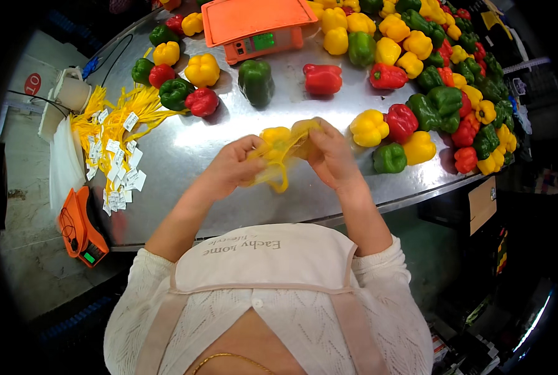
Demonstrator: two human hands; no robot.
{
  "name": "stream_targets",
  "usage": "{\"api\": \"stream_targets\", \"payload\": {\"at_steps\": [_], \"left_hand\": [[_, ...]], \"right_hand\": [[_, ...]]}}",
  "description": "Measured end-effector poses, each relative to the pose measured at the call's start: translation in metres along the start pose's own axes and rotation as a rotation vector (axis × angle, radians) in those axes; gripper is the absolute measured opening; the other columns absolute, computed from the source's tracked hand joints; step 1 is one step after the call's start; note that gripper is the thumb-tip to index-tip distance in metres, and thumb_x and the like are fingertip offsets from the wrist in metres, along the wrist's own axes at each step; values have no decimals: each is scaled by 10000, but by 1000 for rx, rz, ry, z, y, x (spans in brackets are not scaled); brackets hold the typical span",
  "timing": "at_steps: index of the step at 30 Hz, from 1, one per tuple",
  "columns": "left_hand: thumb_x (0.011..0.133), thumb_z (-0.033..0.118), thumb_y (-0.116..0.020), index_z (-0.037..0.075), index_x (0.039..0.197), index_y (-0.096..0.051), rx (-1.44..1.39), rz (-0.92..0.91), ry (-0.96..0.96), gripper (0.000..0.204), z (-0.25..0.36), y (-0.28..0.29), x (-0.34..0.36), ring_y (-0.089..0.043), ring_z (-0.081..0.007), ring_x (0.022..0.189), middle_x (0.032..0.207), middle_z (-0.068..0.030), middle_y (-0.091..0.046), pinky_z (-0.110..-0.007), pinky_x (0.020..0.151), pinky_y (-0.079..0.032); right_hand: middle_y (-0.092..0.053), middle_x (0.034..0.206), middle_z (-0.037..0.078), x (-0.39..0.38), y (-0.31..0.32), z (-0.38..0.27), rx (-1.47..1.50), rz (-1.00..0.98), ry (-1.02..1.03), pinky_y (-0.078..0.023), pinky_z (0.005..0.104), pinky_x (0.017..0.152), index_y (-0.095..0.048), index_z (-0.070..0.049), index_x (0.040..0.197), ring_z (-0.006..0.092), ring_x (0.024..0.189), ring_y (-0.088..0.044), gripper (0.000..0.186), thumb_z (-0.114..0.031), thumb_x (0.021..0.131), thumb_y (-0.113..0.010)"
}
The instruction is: The person moves a crate of bell peppers to a metal workstation. They then repeatedly pick up three peppers of different colors (red, yellow, green), thread them onto a yellow plastic string, and place the finished bundles into a black crate. Other workers are visible in the background performing similar tasks.
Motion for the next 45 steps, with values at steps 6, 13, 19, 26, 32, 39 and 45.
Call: {"api": "stream_targets", "payload": {"at_steps": [6,13,19,26,32,39,45], "left_hand": [[995,215,-538,96,1044,-547,-321,229,-197,129,3,-7,30,-446,-69,585,783,20,-559,-238,522,-339],[957,196,-604,110,1026,-533,-94,-85,-78,131,-6,-31,41,-414,-33,587,810,41,-539,-210,494,-302],[945,171,-618,120,1026,-540,132,-1,57,124,-16,-29,58,-407,-30,566,769,50,-519,-203,482,-301],[983,163,-543,104,1015,-527,-458,-66,-100,69,-1,-28,76,-355,-62,530,713,45,-449,-231,479,-282],[939,204,-626,93,1000,-526,33,-124,199,162,-6,-21,86,-252,-42,477,651,65,-382,-223,429,-194],[958,143,-600,108,988,-537,-313,48,142,79,3,-10,121,-439,-64,512,734,14,-534,-202,457,-287],[944,115,-569,72,1003,-515,165,154,-19,91,32,2,182,-615,-113,792,820,-39,-619,-233,533,-436]], "right_hand": [[-503,737,-43,-11,19,-3,67,-394,-159,-326,202,480,-555,-76,1080,58,543,-405,133,-126,960,-526],[-521,749,-34,-25,34,-21,-207,134,115,-363,230,555,-540,-87,1084,67,596,-441,143,-117,947,-512],[-560,779,-28,-24,58,-27,369,-446,-11,-378,222,555,-540,-90,1086,74,602,-474,145,-138,950,-530],[-562,815,-42,-11,58,-25,-619,17,-35,-317,185,478,-604,-62,1092,15,608,-456,189,-160,931,-594],[-525,775,-28,13,46,-40,147,155,88,-322,194,485,-570,-61,1051,39,585,-429,141,-147,983,-481],[-422,653,-66,36,76,-41,292,-17,-152,-253,178,425,-538,-76,978,19,471,-298,92,-165,957,-532],[-521,689,-16,84,99,-43,-487,327,162,-277,241,416,-591,-32,1030,53,480,-391,148,-90,895,-615]]}}
Point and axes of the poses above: each hand's wrist, its own x-axis towards the middle knuckle, its own y-axis out of the back of the hand, z = x × y, the point moved 3 cm from there along x, towards the middle knuckle
